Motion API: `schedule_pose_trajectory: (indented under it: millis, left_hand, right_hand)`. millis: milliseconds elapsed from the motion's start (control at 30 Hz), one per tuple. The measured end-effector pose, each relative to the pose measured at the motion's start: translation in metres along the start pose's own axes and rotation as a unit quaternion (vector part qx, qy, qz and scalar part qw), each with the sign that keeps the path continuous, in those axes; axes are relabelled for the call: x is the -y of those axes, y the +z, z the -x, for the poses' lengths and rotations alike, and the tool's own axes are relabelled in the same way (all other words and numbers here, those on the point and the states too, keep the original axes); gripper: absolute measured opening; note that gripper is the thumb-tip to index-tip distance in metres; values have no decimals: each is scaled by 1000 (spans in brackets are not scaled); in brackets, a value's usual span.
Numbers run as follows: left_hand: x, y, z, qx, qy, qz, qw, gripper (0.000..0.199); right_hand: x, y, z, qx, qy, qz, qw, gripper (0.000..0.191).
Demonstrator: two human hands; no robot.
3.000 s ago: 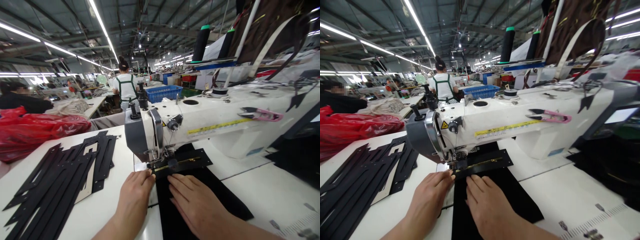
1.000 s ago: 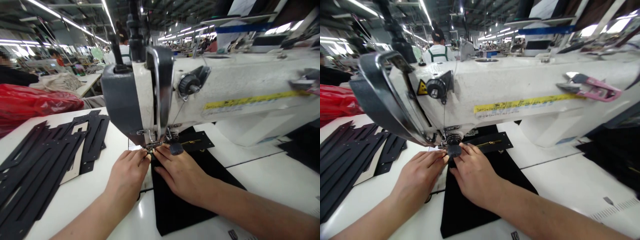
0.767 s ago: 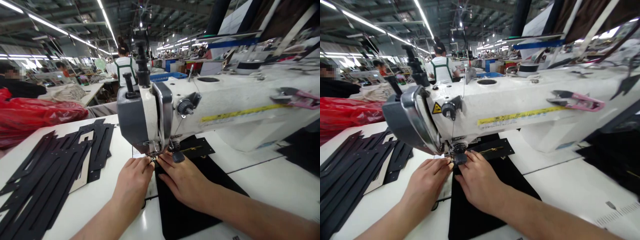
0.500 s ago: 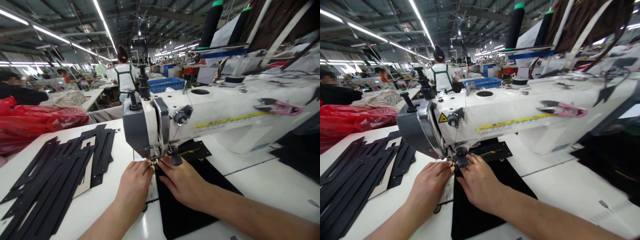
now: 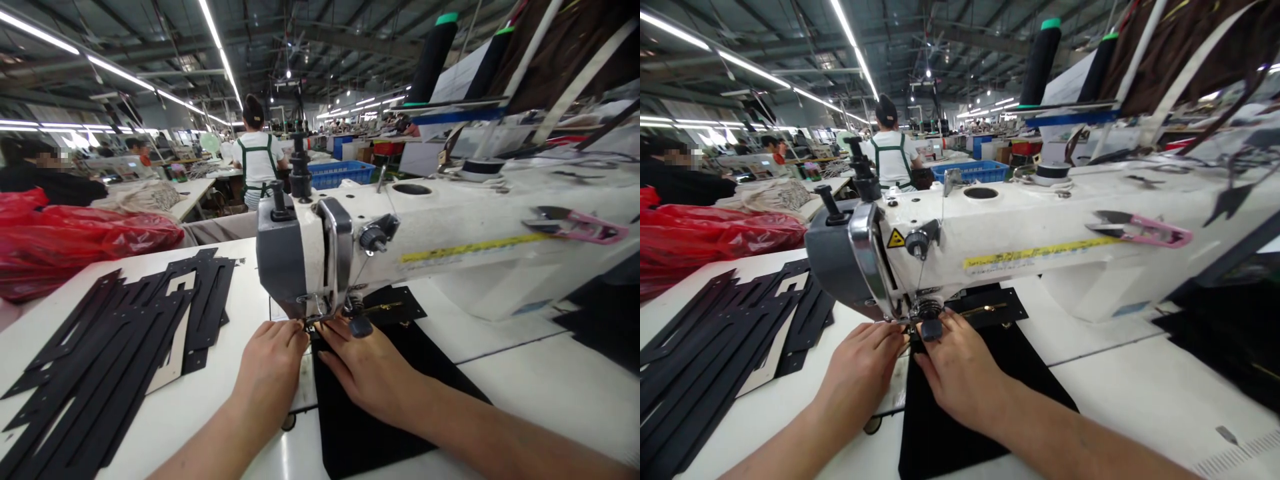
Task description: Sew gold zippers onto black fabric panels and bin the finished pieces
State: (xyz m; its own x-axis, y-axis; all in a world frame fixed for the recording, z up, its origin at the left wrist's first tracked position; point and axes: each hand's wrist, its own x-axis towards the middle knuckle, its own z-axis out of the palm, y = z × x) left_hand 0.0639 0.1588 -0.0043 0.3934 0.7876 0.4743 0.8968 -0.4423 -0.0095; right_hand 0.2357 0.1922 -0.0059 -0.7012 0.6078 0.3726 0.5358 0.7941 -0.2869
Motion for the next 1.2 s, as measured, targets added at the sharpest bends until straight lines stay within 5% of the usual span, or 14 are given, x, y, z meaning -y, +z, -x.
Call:
schedule_pose_trajectory:
  millis: [333,467,567,667,933,1033,1067,1133,1200]
  left_hand:
    - [1,-6,2,-16,-33,3,999,11]
    - [-8,-32,14,-4,-43,55,998,18]
    - [-19,-46,28,45,-38,118,991,19]
    - [-27,-48,38,69,-57,132,987,21]
    - [-21,-49,41,58,-67,124,988,23]
    - [-27,-48,43,45,-111,88,989,26]
    - [-34,-47,43,47,-130,100,985,27]
    - [-54,-46,39,71,-157,192,966,26]
    - [-74,-44,33,110,-141,364,914,27]
  right_hand:
    - [-9,-1,3,-48,-16,67,996,31]
    - [2,-20,43,-52,12,152,987,42]
    - [23,-29,82,-25,-72,184,980,43]
    - [40,-24,102,-76,-152,230,958,32]
    - [56,1,91,-168,-143,194,956,34]
    - [58,-25,77,-191,-113,77,972,31]
    - [57,-39,69,-135,-66,17,988,28]
    - [55,-67,53,-116,52,-58,990,32]
    - [52,-88,38,-125,77,-68,987,36]
